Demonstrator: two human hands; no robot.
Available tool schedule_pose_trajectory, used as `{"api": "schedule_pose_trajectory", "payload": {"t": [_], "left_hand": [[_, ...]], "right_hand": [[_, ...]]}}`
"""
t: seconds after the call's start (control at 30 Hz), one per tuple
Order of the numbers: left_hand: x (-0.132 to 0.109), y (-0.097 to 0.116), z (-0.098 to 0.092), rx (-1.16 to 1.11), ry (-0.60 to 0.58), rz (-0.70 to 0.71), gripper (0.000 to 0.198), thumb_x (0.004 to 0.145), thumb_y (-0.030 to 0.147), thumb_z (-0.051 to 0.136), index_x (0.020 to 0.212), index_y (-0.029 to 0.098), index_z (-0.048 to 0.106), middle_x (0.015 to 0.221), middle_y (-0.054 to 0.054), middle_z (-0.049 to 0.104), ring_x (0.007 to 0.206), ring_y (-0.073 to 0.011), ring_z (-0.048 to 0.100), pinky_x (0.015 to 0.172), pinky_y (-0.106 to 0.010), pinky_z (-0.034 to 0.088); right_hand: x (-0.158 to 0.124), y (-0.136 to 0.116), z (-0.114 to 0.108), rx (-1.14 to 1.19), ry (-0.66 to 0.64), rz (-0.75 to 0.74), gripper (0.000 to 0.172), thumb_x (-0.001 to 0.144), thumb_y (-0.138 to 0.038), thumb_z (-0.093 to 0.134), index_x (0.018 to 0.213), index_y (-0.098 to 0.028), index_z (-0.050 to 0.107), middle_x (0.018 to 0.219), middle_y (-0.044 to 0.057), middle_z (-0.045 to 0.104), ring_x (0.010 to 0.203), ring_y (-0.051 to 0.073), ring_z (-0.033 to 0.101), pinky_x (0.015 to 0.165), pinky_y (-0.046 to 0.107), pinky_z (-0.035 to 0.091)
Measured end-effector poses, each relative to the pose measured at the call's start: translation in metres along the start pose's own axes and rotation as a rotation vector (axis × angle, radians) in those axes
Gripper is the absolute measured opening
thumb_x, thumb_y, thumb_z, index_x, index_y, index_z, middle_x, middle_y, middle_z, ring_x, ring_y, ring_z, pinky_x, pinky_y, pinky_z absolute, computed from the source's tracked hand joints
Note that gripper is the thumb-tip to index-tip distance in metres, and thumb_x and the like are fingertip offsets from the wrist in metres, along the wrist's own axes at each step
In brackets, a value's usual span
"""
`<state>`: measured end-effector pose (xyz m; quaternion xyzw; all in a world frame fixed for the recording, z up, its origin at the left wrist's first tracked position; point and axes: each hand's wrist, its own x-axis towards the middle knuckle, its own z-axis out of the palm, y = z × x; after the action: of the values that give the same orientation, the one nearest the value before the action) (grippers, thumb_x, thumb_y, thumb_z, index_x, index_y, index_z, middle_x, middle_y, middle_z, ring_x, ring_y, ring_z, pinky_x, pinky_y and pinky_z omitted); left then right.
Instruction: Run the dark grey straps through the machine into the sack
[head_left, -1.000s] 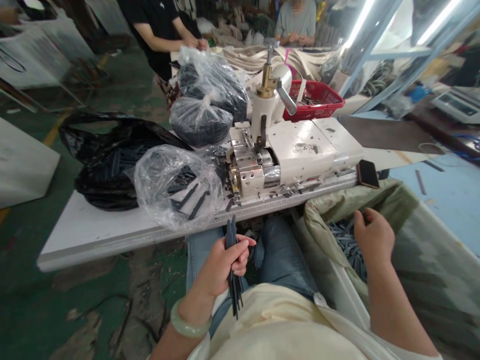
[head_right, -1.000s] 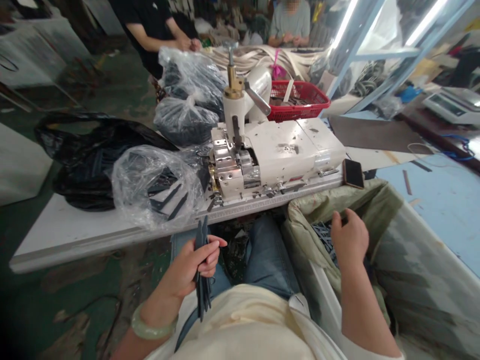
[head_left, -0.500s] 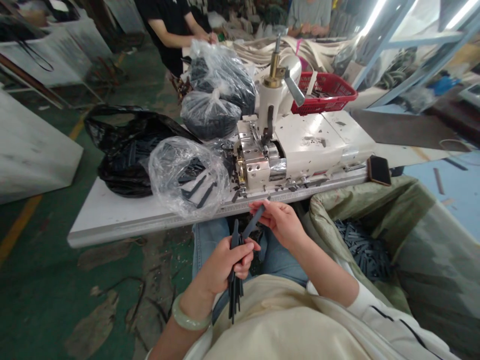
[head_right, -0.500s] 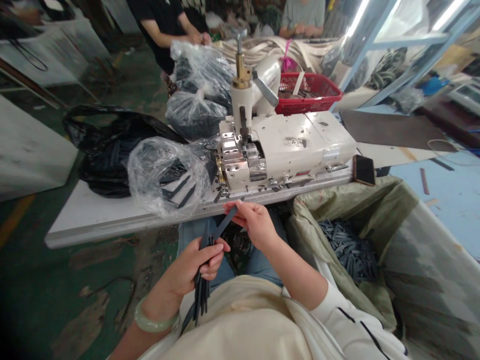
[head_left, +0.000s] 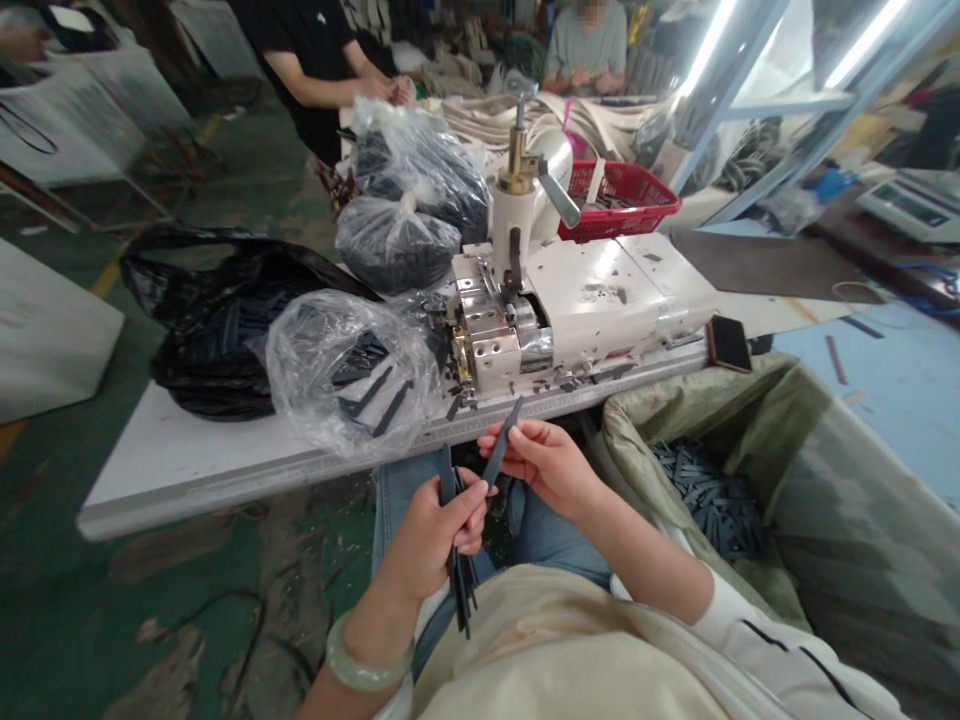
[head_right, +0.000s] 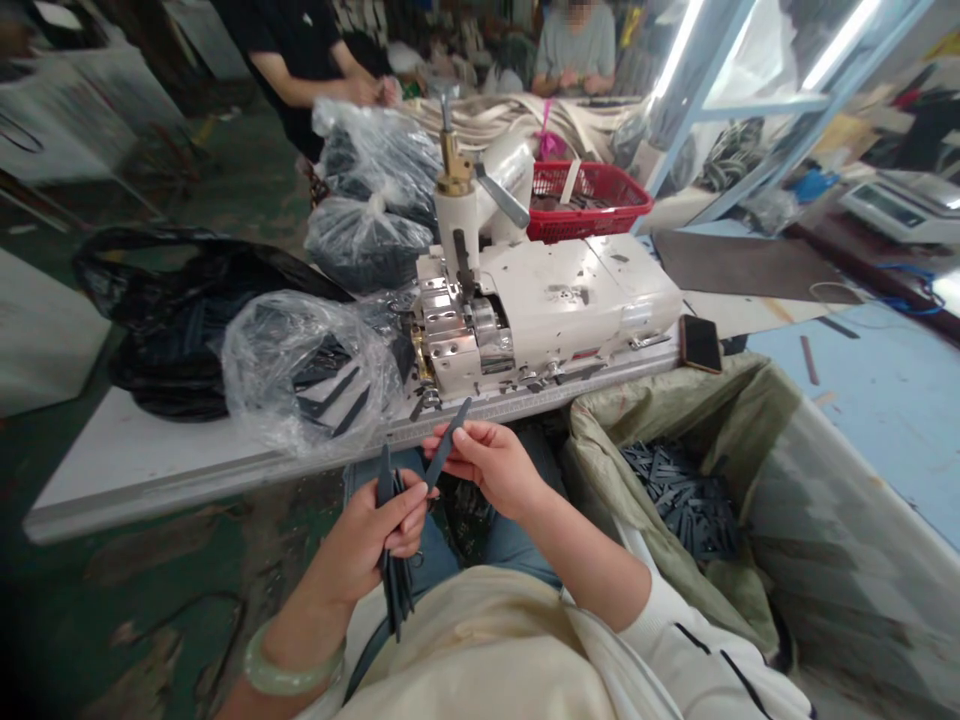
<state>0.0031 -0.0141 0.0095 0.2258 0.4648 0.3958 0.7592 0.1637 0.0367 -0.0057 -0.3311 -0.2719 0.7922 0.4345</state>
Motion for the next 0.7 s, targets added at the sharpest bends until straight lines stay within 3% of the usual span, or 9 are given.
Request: {"api": "schedule_pose_trajectory", "payload": {"t": [0.13,0.27,0.33,0.47,0.7], "left_hand": [[0.004,-0.003,-0.003,0.031,0.019,-0.012,0.031,0.073,0.039,0.076,0.081,0.015,0.058,0.049,0.008,0.043,0.037,-0.0011,0.029,0.038,-0.015,0.023],[0.005,-0.001,-0.006,0.038,0.006,-0.038,0.032,0.074,0.041,0.075,0.079,0.014,0.059,0.049,0.008,0.041,0.038,-0.0007,0.027,0.039,-0.015,0.021],[0.005,0.0,-0.007,0.028,0.012,-0.039,0.032,0.073,0.04,0.076,0.078,0.014,0.059,0.05,0.008,0.041,0.038,-0.0005,0.027,0.039,-0.015,0.021],[0.004,0.0,-0.011,0.009,0.02,-0.031,0.03,0.072,0.038,0.077,0.078,0.014,0.06,0.051,0.007,0.042,0.038,-0.0005,0.027,0.039,-0.015,0.021],[0.005,0.004,-0.016,0.001,0.054,-0.006,0.03,0.072,0.038,0.077,0.077,0.013,0.06,0.05,0.008,0.042,0.038,-0.0005,0.026,0.038,-0.015,0.021]], "right_hand": [[0.014,-0.003,0.004,-0.005,0.028,-0.035,0.03,0.075,-0.044,0.074,0.087,-0.017,0.068,0.07,0.0,0.067,0.06,0.011,0.064,0.058,0.022,0.053],[0.055,-0.031,-0.001,-0.112,0.212,-0.189,0.03,0.072,-0.041,0.075,0.073,-0.013,0.065,0.048,-0.008,0.047,0.034,0.002,0.037,0.034,0.013,0.028],[0.076,-0.049,-0.004,-0.155,0.292,-0.219,0.029,0.071,-0.038,0.074,0.067,-0.012,0.063,0.043,-0.008,0.043,0.031,0.001,0.03,0.031,0.014,0.019],[0.103,-0.07,-0.005,-0.153,0.364,-0.181,0.023,0.072,-0.029,0.071,0.063,-0.011,0.061,0.04,-0.009,0.041,0.031,0.001,0.027,0.03,0.015,0.016],[0.108,-0.067,0.003,-0.078,0.452,-0.201,0.018,0.075,-0.017,0.06,0.058,-0.012,0.057,0.04,-0.007,0.042,0.031,0.001,0.029,0.03,0.014,0.017]]}}
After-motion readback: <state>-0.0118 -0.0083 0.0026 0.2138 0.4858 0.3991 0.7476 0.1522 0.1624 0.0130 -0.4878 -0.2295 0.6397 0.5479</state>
